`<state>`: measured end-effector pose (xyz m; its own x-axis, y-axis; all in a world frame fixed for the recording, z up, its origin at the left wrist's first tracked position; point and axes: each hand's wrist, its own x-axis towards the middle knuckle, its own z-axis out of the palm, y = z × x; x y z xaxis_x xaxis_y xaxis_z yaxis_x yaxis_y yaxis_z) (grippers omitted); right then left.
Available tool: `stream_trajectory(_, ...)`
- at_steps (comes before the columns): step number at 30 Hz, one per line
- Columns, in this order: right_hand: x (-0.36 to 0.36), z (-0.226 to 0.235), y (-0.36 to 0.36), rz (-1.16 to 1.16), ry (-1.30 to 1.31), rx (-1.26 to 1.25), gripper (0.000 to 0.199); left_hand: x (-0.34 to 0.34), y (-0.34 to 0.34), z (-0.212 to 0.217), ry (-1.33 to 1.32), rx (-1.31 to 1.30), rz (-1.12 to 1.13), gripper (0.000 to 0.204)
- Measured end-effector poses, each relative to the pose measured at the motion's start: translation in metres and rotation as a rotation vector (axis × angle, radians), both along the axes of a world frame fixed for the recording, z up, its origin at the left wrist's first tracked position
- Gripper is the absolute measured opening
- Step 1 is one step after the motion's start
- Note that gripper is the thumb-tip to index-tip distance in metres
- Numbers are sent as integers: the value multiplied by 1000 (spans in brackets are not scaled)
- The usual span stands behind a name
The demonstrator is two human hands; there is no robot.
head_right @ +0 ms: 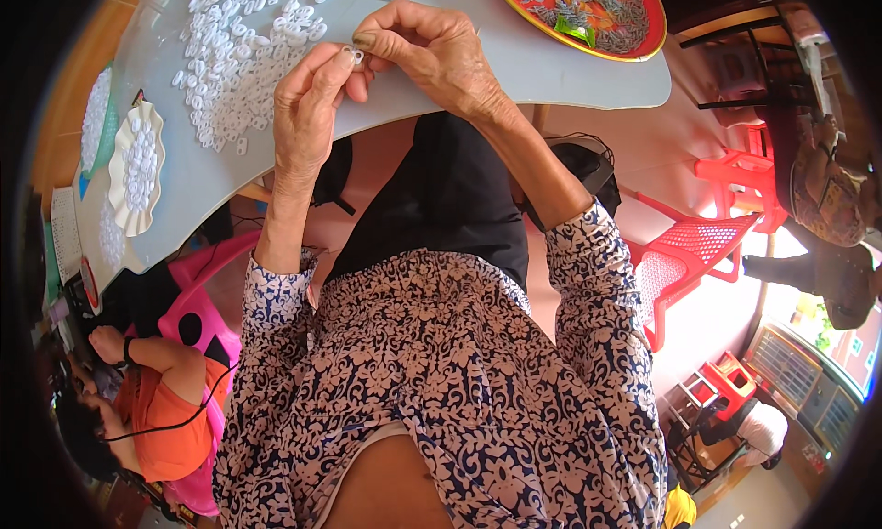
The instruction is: Manually assembling small white plastic components by inserting metal pins or rings.
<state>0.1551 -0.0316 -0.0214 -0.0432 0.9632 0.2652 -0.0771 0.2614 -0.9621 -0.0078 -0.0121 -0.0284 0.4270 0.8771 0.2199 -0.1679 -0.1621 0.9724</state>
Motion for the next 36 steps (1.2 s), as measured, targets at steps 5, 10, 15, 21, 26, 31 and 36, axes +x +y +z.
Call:
stream_trajectory(5, 1, 2, -1, 23, -73, -41, 15, 0, -4, 7, 126, 76, 87, 21)
stream_trajectory(10, -3, 4, -3, -40, -79, -30, 15, 2, -7, 6, 153, 170, 158, 19)
stream_trajectory(15, -2, 4, -3, -41, -119, -36, 15, 7, -7, 4, 51, 67, 171, 24)
stream_trajectory(21, -3, 5, -1, 3, -8, -69, 12, -1, -5, 11, 193, 77, 103, 28)
stream_trajectory(26, -2, 10, -3, -31, 55, -174, 14, -11, -1, 24, 192, 180, 233, 22)
stream_trajectory(31, 0, 1, -3, -28, 63, -108, 15, -33, 45, 34, 534, 650, 392, 11)
stream_trajectory(36, -3, 2, -2, -30, 39, -98, 15, -32, 68, 24, 1066, 977, 257, 15)
